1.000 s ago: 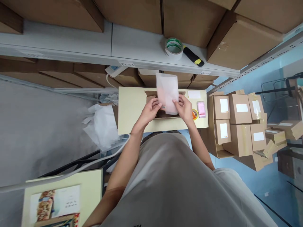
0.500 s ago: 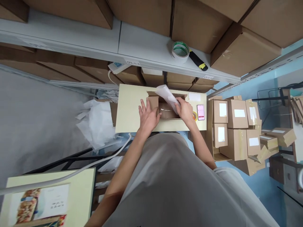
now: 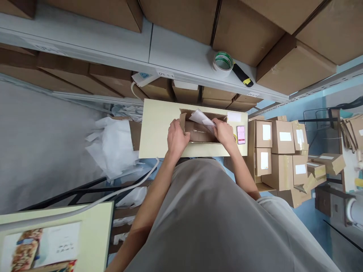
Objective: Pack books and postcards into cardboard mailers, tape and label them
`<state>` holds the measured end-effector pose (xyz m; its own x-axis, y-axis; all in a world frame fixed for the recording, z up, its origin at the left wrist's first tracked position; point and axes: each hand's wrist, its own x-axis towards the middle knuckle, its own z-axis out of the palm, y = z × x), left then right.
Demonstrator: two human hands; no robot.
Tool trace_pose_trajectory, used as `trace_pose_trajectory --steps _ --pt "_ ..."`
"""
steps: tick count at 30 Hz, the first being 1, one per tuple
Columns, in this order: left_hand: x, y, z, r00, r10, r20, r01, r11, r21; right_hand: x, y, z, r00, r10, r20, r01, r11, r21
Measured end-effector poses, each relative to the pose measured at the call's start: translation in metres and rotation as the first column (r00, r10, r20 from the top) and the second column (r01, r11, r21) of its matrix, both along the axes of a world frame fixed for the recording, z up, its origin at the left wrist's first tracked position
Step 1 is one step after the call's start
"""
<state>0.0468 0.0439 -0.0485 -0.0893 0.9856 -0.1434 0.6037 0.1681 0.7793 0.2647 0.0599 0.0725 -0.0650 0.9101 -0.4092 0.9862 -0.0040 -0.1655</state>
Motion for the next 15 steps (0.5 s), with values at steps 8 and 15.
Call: trace_pose_trajectory --steps 8,15 --pt "-0.031 -0.003 -0.005 0.994 0.049 -0.101 -0.057 0.995 -0.084 -0.025 0.018 -0.034 0.998 0.047 -0.035 -0.053 0.979 -0.198" --pt "-0.033 -0.004 -0.006 0.995 0.056 -0.081 -0.059 0.998 -0.038 -0.052 0.037 -0.079 0.994 -0.055 -0.091 0.026 0.953 -0.302"
